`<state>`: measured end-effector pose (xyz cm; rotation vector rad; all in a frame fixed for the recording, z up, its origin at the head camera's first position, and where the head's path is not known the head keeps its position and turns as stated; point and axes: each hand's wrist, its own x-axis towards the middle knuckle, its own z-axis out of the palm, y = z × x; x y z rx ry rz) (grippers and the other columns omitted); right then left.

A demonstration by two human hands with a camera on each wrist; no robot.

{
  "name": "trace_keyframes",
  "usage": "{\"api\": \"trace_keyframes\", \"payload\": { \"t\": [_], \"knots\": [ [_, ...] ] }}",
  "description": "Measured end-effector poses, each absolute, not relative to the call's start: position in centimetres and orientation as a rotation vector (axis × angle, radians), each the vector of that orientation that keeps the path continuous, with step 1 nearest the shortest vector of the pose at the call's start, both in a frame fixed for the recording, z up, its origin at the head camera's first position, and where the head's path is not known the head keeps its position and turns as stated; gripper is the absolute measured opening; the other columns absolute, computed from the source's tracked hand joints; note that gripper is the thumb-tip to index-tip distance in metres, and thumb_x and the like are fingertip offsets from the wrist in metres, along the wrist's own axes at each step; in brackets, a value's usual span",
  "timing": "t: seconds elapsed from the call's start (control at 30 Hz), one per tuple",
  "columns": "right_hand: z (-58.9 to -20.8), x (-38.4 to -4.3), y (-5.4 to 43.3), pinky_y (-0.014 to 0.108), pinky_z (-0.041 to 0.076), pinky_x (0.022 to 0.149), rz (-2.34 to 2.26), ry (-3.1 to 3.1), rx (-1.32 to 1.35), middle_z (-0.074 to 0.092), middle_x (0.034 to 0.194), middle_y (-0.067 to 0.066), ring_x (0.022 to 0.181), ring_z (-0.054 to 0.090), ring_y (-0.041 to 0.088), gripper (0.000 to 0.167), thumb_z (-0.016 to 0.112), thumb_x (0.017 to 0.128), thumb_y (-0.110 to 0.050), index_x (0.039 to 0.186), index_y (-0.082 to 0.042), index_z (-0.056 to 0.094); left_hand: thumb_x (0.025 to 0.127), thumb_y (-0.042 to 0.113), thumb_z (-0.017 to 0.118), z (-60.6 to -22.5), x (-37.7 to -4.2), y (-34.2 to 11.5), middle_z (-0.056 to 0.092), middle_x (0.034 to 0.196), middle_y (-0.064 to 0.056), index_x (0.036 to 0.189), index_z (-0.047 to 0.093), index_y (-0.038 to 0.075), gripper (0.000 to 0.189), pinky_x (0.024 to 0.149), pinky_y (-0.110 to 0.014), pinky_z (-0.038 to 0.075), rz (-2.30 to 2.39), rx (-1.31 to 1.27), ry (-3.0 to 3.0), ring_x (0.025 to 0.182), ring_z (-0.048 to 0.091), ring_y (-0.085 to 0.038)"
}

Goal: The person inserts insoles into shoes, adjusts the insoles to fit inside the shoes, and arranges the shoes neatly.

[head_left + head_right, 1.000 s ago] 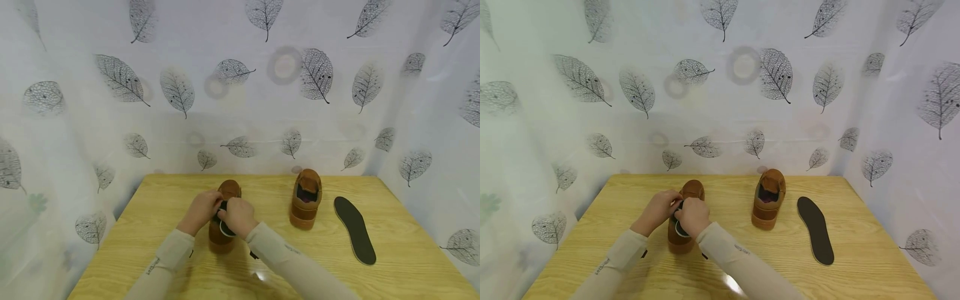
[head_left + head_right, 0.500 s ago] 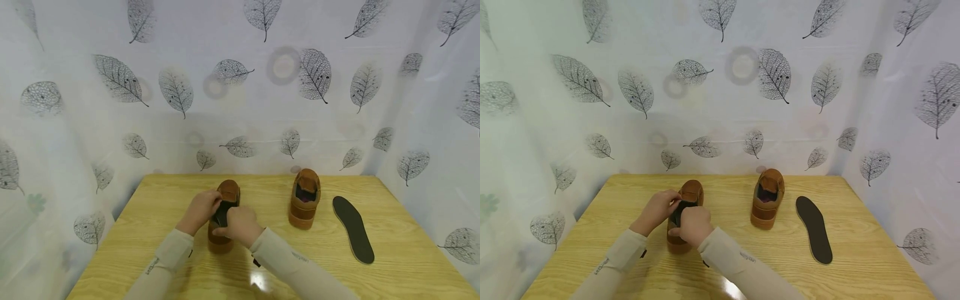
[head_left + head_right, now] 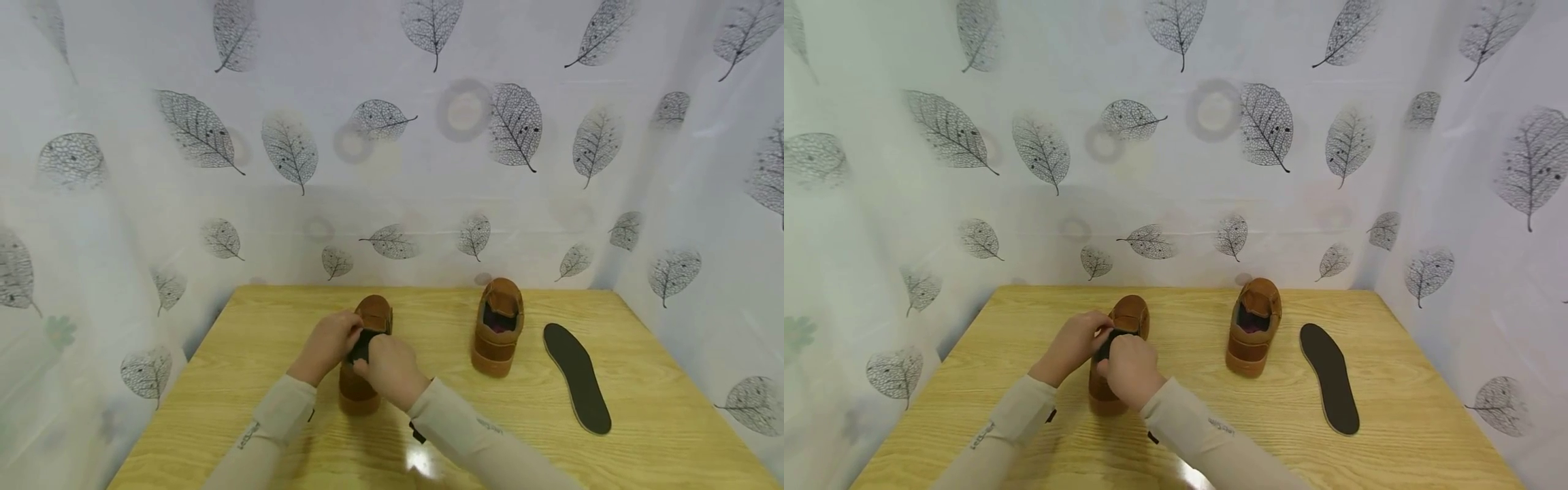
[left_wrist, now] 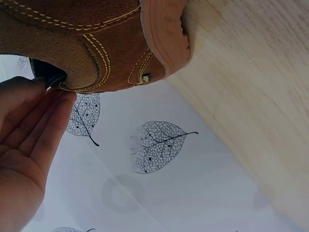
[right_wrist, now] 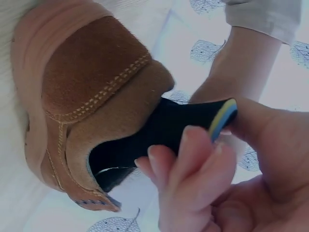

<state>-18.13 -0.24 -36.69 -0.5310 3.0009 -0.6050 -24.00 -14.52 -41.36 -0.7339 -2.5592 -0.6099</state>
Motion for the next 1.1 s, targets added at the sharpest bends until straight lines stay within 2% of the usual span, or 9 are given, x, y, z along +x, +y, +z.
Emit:
{"api": "trace_keyframes", "payload": {
  "t": [0.23, 0.5, 0.73, 0.9, 1.1],
  "knots": [
    [-37.1, -18.7, -0.8, 0.024, 0.037, 0.041, -0.684, 3.041, -0.613, 0.055, 0.065, 0.006, 0.050, 0.050, 0.015, 0.026, 0.066, 0.092, -0.024, 0.076, -0.004, 0.059, 0.087, 0.000, 0.068, -41.3, -24.1, -14.7, 0.066, 0.081, -0.006, 0.082, 0.068, 0.001, 0.004, 0.062, -0.031, 0.052, -0.640, -0.754, -2.560, 0.069, 0.062, -0.019],
    [-37.3, -18.9, -1.3, 0.024, 0.042, 0.043, -0.611, 3.050, -0.589, 0.056, 0.064, 0.005, 0.054, 0.056, 0.016, 0.028, 0.069, 0.090, -0.024, 0.073, -0.005, 0.058, 0.085, -0.001, 0.069, -41.3, -24.1, -14.6, 0.066, 0.080, -0.006, 0.082, 0.068, 0.003, 0.005, 0.063, -0.031, 0.052, -0.626, -0.747, -2.569, 0.069, 0.062, -0.020],
    [-37.6, -19.2, -1.8, 0.025, 0.043, 0.045, -0.706, 3.012, -0.520, 0.053, 0.061, 0.003, 0.053, 0.054, 0.015, 0.030, 0.070, 0.089, -0.020, 0.067, -0.007, 0.053, 0.085, -0.002, 0.069, -41.3, -24.0, -14.5, 0.066, 0.081, -0.007, 0.082, 0.068, 0.003, 0.005, 0.065, -0.034, 0.052, -0.620, -0.745, -2.570, 0.071, 0.063, -0.021],
    [-37.9, -19.8, -1.7, 0.025, 0.042, 0.045, -0.741, 3.005, -0.557, 0.053, 0.061, 0.004, 0.053, 0.053, 0.015, 0.028, 0.070, 0.088, -0.015, 0.068, -0.006, 0.053, 0.086, -0.001, 0.069, -41.2, -24.0, -14.4, 0.065, 0.079, -0.006, 0.081, 0.067, 0.003, 0.006, 0.063, -0.033, 0.052, -0.624, -0.739, -2.584, 0.069, 0.061, -0.020],
    [-38.0, -20.6, -1.9, 0.023, 0.040, 0.047, -0.753, 2.999, -0.654, 0.053, 0.058, 0.002, 0.052, 0.047, 0.012, 0.029, 0.071, 0.084, -0.009, 0.062, -0.007, 0.054, 0.086, 0.001, 0.069, -41.3, -24.1, -14.5, 0.066, 0.080, -0.005, 0.081, 0.068, 0.005, 0.006, 0.063, -0.032, 0.052, -0.607, -0.740, -2.589, 0.069, 0.062, -0.020]
  ]
}}
